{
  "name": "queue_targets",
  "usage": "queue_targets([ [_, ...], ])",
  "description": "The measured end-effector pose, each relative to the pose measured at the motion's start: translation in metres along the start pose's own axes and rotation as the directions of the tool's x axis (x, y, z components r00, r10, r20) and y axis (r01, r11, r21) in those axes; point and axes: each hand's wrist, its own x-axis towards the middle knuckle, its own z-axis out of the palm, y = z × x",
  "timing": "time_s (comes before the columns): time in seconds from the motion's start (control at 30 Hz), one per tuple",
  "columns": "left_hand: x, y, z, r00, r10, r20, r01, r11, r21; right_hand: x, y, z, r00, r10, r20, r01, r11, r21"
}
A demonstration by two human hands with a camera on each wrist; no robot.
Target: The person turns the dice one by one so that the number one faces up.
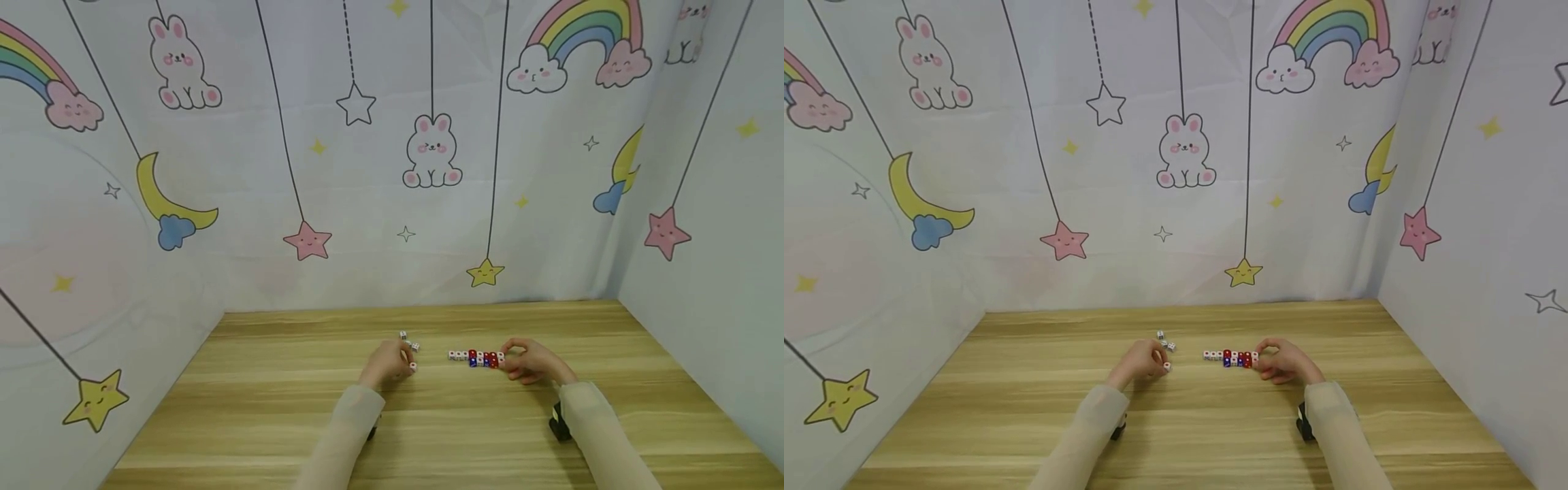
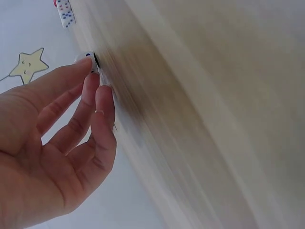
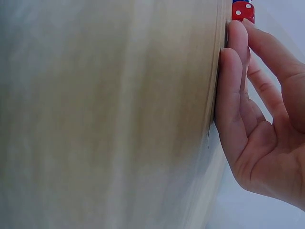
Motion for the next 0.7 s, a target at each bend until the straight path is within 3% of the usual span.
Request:
queue_targets([
  [0.53, 0.023, 0.043, 0.037, 0.998, -0.055, -0.022, 0.054, 0.998, -0.024, -0.001, -0.002, 0.002, 1.000, 0.011, -0.021, -0.011, 1.000, 0.000],
  [0.7, 0.026, 0.049, 0.042, 0.999, 0.001, -0.044, -0.004, 0.998, -0.056, 0.000, -0.001, 0.001, 1.000, 0.005, -0.015, -0.005, 1.000, 0.002],
])
